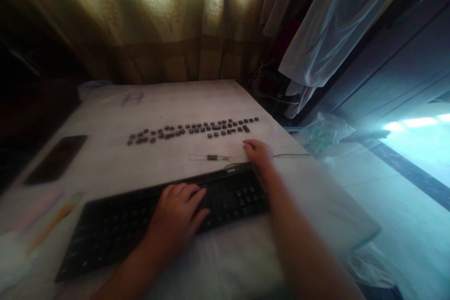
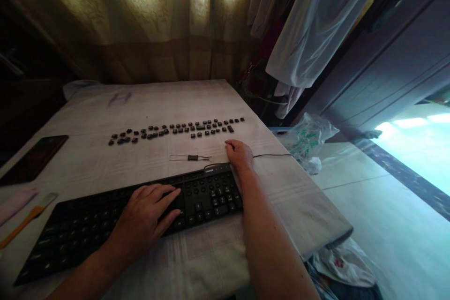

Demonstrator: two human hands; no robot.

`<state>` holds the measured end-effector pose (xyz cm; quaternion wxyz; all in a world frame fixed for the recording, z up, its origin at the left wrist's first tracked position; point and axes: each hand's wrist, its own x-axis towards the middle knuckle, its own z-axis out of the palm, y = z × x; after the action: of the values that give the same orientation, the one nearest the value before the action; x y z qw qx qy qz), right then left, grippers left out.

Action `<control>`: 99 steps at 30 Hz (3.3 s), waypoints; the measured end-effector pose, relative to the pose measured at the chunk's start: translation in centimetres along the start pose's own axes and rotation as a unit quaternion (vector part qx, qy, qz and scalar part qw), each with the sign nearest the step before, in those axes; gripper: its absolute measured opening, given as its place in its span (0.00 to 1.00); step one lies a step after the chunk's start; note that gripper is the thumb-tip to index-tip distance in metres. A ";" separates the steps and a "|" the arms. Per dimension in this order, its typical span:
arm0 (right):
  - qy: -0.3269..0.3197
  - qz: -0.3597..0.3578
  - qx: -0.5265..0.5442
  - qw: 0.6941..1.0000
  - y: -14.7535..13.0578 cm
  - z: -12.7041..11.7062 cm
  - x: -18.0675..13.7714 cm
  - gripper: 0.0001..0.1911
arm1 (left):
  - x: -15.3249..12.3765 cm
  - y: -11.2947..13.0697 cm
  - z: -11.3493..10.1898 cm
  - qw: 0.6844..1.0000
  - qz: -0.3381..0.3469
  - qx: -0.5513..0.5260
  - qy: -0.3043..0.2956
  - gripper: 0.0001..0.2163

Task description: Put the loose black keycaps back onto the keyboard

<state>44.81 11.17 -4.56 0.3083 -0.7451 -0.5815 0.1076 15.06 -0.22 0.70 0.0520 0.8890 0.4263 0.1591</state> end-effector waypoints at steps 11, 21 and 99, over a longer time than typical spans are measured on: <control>-0.001 0.007 0.001 1.000 -0.2 -0.1 0.0 0.15 | 1.7 0.9 -0.8 0.997 -0.029 0.030 -0.057 0.10; -0.005 0.015 -0.001 1.000 -0.3 -0.3 -0.1 0.15 | 0.8 0.4 -0.6 0.998 -0.041 0.017 -0.037 0.15; -0.048 -0.247 -0.192 0.949 -11.8 2.3 1.9 0.15 | -5.8 -8.3 0.3 0.996 0.007 0.090 0.005 0.35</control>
<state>34.80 15.30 0.92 0.1478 -0.6175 -0.7710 -0.0494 5.57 0.54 -2.92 -0.0318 0.8920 0.4333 0.1248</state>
